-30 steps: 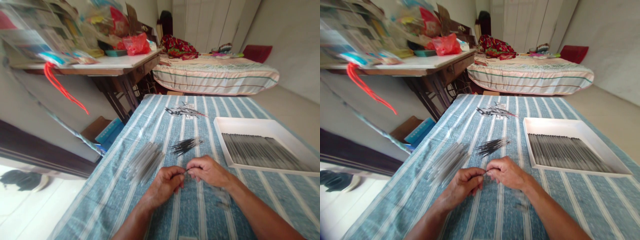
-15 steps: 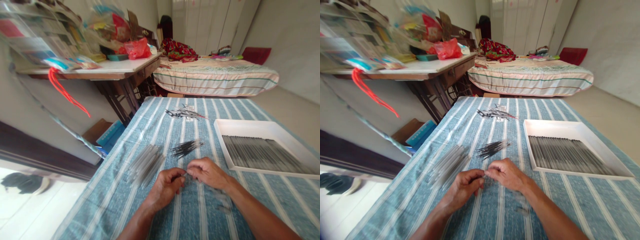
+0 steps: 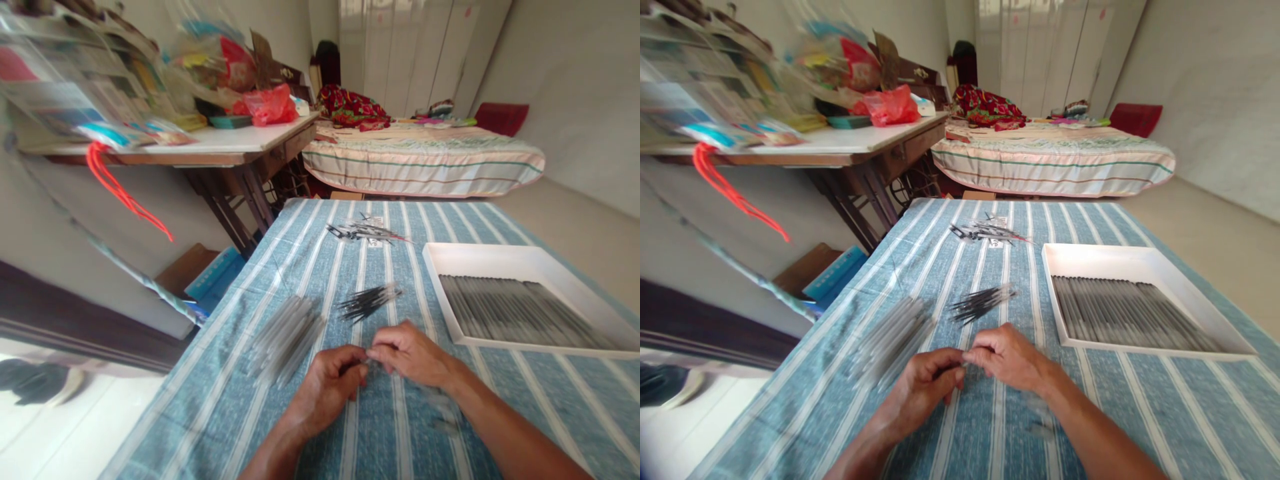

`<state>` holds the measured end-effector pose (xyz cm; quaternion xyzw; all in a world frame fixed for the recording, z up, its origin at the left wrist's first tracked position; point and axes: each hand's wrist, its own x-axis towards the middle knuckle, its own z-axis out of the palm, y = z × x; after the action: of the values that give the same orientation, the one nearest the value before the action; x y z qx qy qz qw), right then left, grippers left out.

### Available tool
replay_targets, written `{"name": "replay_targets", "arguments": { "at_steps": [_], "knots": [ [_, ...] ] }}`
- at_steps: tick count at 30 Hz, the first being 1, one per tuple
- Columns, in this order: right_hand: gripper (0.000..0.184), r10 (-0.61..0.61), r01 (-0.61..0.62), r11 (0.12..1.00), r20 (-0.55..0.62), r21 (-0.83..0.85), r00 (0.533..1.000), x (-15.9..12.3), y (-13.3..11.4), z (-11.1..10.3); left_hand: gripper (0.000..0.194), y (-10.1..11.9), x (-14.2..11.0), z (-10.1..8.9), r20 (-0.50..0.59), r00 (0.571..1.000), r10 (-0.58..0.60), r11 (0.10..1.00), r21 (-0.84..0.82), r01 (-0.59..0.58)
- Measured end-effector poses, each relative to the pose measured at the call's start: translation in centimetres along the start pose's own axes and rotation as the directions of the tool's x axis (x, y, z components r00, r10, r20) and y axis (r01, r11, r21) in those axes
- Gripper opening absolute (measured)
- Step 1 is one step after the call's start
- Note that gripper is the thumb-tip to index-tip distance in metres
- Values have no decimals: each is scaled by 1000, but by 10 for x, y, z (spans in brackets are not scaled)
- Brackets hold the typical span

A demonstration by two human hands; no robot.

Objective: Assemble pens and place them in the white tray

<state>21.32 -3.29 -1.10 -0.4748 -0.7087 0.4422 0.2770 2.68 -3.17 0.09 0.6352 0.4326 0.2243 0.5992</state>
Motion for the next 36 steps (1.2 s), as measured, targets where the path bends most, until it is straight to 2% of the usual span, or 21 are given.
{"name": "replay_targets", "arguments": {
  "at_steps": [2, 5, 9, 13, 17, 20, 25, 28, 32, 36],
  "knots": [
    [33, 14, -14, 999, -11, -32, 1000, 0, 0, 0, 18, 1, 0, 0, -2, 1000, 0, 1000, 3, 0],
    [21, 8, -9, 1000, -20, -13, 1000, 0, 0, 1, 18, 1, -1, 0, -5, 1000, 6, 1000, -3, -6],
    [35, 9, -10, 999, -10, -46, 1000, 1, 0, 1, 18, 1, -1, 0, -4, 1000, 1, 1000, 13, -1],
    [24, 15, -15, 1000, -12, -21, 1000, 1, -1, 1, 18, 1, -2, 1, -10, 1000, 4, 1000, 14, -4],
    [35, 49, -49, 999, 19, 3, 999, 0, -3, 1, 17, 1, -2, 1, -12, 1000, 9, 1000, 15, -9],
    [23, 50, -51, 998, 19, 45, 999, -1, -3, 1, 17, -2, -1, 1, -9, 1000, 20, 1000, 6, -20],
    [37, 86, -90, 993, 49, 81, 995, 0, -2, 1, 15, -8, -1, 2, -5, 999, 50, 998, 32, -50],
    [24, 108, -114, 986, 57, 122, 993, 0, -1, 1, 15, -9, -1, 2, -10, 999, 44, 998, 49, -43],
    [26, 102, -109, 989, 75, 98, 992, 0, -4, 1, 14, -8, -1, 3, -47, 994, 103, 982, 165, -94],
    [30, 92, -96, 992, 42, 80, 995, 0, -3, 1, 12, -7, 0, 4, -93, 977, 193, 931, 333, -152]
  ]
}}
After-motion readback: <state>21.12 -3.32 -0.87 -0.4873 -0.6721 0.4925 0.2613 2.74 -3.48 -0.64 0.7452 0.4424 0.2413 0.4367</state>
